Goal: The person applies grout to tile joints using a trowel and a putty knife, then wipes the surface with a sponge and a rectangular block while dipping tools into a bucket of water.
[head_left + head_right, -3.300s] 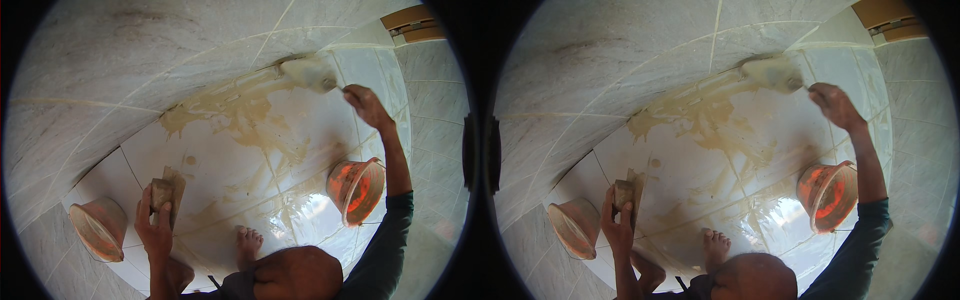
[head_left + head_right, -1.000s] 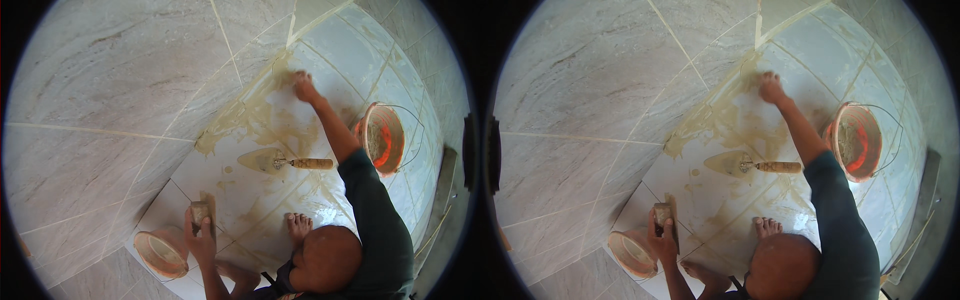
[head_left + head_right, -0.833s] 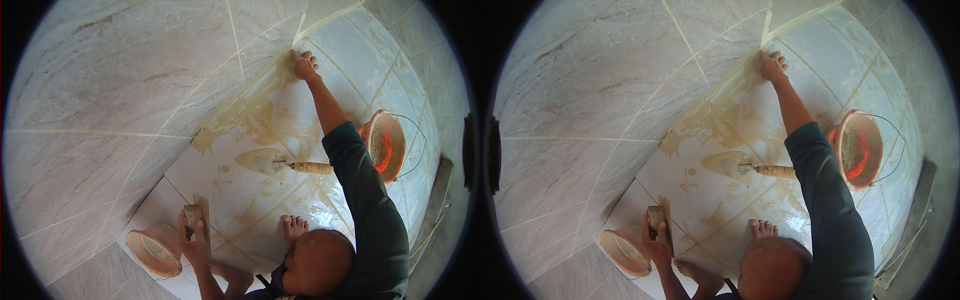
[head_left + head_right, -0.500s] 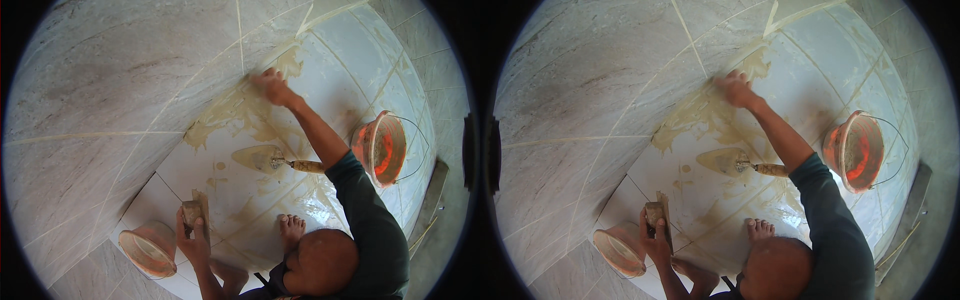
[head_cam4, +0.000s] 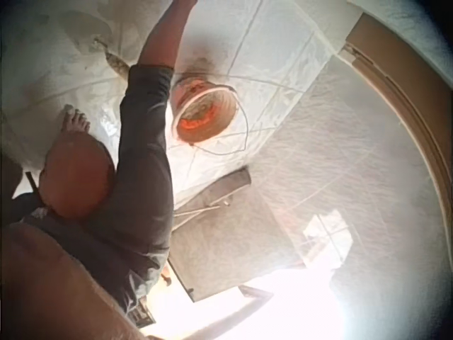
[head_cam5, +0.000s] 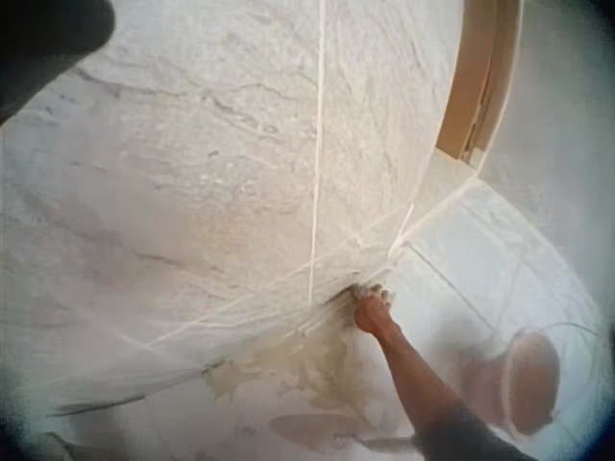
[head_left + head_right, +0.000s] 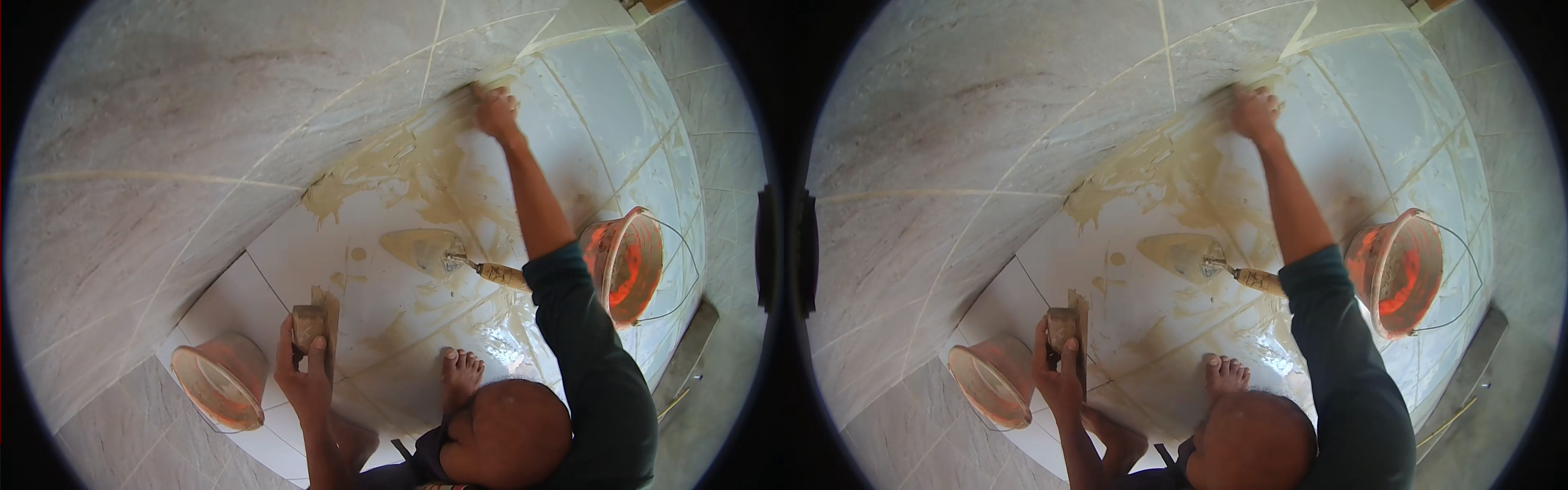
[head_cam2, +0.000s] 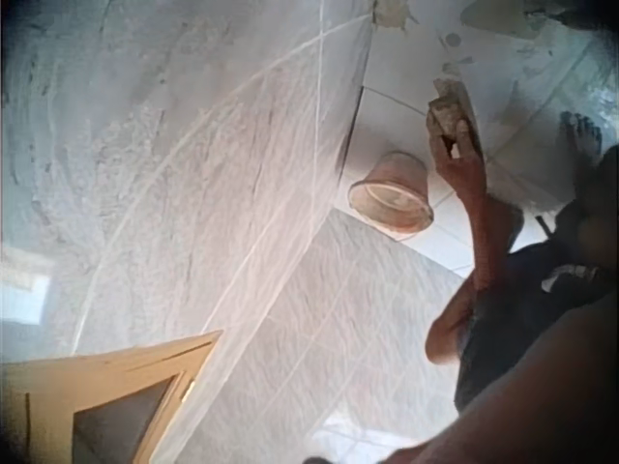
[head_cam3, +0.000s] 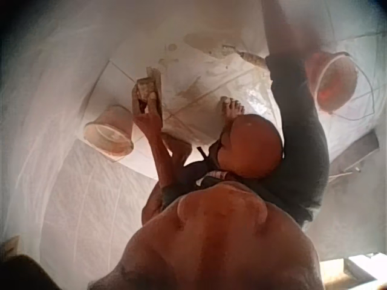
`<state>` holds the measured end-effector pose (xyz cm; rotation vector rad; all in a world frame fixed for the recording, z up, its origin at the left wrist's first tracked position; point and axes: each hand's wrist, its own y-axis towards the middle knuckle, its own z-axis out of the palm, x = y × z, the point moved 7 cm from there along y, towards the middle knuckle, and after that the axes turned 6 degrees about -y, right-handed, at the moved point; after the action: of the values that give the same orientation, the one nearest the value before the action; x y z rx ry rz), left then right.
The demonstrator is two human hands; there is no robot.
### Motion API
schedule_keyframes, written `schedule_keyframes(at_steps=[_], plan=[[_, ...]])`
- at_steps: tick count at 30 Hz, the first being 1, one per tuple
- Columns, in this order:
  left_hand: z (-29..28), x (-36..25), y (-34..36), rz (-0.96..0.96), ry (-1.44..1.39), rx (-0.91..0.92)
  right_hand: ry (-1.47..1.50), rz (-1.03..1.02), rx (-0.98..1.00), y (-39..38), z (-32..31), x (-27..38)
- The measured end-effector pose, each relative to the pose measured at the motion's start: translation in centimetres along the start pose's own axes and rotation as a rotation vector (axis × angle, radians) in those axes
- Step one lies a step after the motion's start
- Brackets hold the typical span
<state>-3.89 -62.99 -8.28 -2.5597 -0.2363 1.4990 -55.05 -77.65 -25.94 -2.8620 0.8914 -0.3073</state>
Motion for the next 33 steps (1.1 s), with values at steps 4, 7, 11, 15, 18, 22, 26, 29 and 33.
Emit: schedule_keyframes(at_steps=[4,7,11,15,18,22,26,29,33], plan=[[0.5,-0.3,-0.3,-0.008,-0.016,0.014,0.036,-0.106,-0.026,-7.0,3.5,10.6],[0.4,-0.4,-1.0,-0.017,-0.027,0.022,0.128,-0.213,-0.045,-12.8,3.6,18.1],[-1.0,-0.5,-1.6,0.005,-0.037,-0.03,0.346,-0.372,0.113,-16.0,3.7,21.7],[-1.4,-0.4,-2.1,-0.004,-0.056,-0.065,0.291,-0.788,-0.581,-14.1,4.8,14.2],[-2.6,1.1,-1.9,-0.05,-0.036,-0.089,0.679,-0.566,0.215,-12.4,3.5,15.5],[-3.3,1.3,-2.2,-0.034,-0.024,-0.081,0.859,-0.294,0.368,-14.3,3.7,19.6],[-5.0,1.5,-3.1,-0.035,-0.023,-0.109,0.883,-0.278,0.521,-18.1,3.7,24.4],[-6.9,1.2,-3.7,-0.008,0.02,-0.129,0.88,-0.283,0.49,-20.3,5.0,27.4],[-9.9,0.5,-4.5,-0.014,0.095,-0.063,0.868,-0.38,0.531,-23.1,6.1,31.5]])
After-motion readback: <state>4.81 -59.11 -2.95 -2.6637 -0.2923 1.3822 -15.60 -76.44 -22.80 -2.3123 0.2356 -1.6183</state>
